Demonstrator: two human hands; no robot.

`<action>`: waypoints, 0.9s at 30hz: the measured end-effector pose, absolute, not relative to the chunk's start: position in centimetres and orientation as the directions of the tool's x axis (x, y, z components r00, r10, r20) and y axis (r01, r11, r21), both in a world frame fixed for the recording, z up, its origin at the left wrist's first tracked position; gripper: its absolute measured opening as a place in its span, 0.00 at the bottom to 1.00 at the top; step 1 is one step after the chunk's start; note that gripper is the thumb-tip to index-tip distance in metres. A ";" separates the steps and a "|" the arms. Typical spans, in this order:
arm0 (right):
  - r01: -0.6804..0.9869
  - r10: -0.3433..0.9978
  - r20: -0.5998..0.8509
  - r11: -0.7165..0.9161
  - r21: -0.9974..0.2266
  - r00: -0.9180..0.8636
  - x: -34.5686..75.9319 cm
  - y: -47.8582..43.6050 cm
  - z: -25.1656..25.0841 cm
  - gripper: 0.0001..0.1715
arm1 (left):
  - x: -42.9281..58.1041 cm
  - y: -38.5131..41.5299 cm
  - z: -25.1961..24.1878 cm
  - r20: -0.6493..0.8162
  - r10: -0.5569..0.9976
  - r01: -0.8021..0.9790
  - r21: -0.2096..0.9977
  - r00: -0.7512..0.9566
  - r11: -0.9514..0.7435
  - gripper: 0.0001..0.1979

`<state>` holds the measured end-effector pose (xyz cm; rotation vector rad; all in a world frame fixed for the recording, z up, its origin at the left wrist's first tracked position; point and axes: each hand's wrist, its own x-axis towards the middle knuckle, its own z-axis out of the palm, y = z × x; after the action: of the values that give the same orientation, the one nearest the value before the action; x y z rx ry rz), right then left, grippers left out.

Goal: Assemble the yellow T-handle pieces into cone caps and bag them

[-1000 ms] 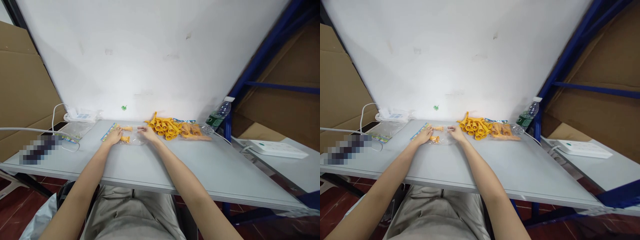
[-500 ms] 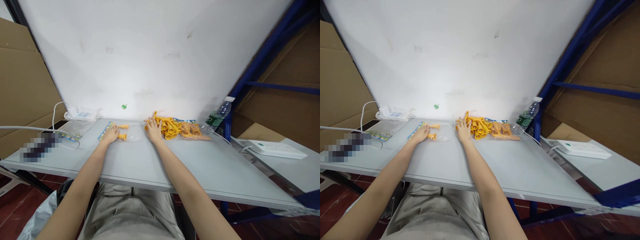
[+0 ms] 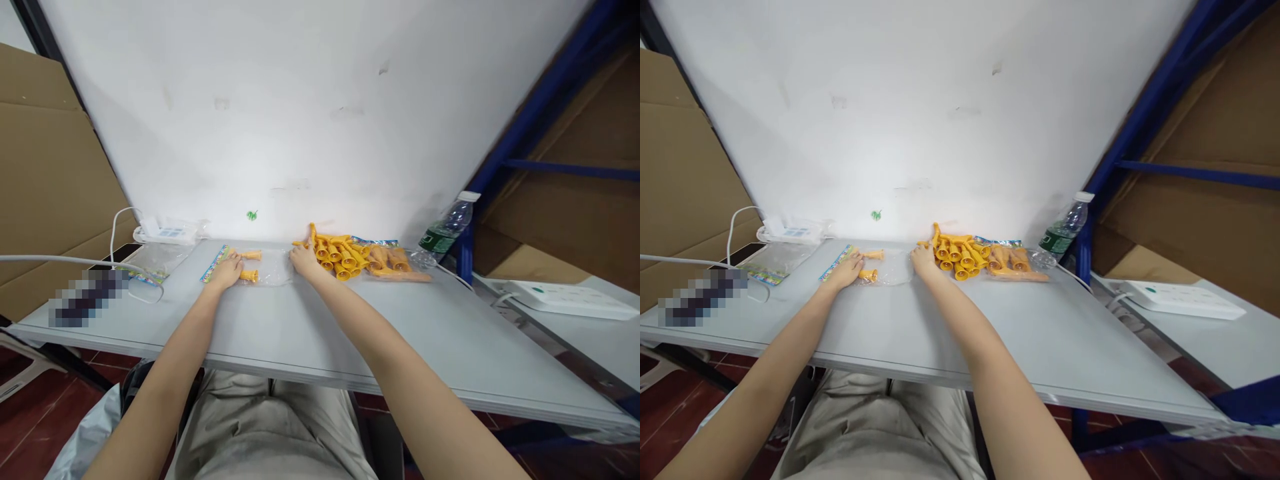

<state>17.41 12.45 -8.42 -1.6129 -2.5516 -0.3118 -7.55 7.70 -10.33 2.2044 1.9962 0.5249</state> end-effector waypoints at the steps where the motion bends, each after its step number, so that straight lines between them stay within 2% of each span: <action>1: 0.907 0.890 0.179 0.408 0.104 -0.420 17.2 12.8 -8.4 0.22 | -7.5 7.6 -10.2 0.167 0.984 0.941 0.316 0.069 -0.119 0.24; 5: 0.915 0.901 0.164 0.386 0.116 -0.401 16.4 13.7 -8.2 0.22 | -7.4 7.5 -10.1 0.158 0.985 0.938 0.326 0.066 -0.115 0.25; 11: 0.891 0.873 0.180 0.441 0.108 -0.454 17.1 13.5 -7.7 0.21 | -7.6 7.7 -10.4 0.156 0.986 0.936 0.335 0.059 -0.109 0.25; 14: 0.914 0.890 0.245 0.404 -0.033 -0.385 17.4 13.5 -7.2 0.18 | -7.7 7.8 -10.5 0.152 0.986 0.936 0.330 0.073 -0.120 0.25; 16: 0.909 0.909 0.325 0.346 -0.234 -0.262 17.3 13.7 -6.6 0.16 | -7.8 7.9 -10.5 0.153 0.985 0.937 0.324 0.082 -0.128 0.25; 18: 0.859 0.912 0.389 0.299 -0.416 -0.129 17.1 13.9 -5.8 0.13 | -7.9 8.0 -10.6 0.156 0.984 0.939 0.317 0.090 -0.136 0.25; 23: 0.644 0.897 0.442 0.329 -0.691 0.016 16.3 12.6 -2.9 0.15 | -8.0 8.2 -10.8 0.175 0.979 0.931 0.330 0.102 -0.156 0.25; 25: 0.599 0.884 0.467 0.374 -0.708 0.000 15.9 11.0 -1.7 0.15 | -7.9 8.2 -10.9 0.171 0.981 0.930 0.335 0.095 -0.149 0.26; 27: 0.664 0.877 0.473 0.402 -0.631 -0.081 15.4 9.0 -0.8 0.14 | -7.8 8.1 -10.8 0.161 0.983 0.932 0.335 0.090 -0.140 0.27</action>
<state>15.41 9.04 -0.81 -1.3335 -1.8152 0.3190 -7.83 8.14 -10.83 2.2059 1.9571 0.5246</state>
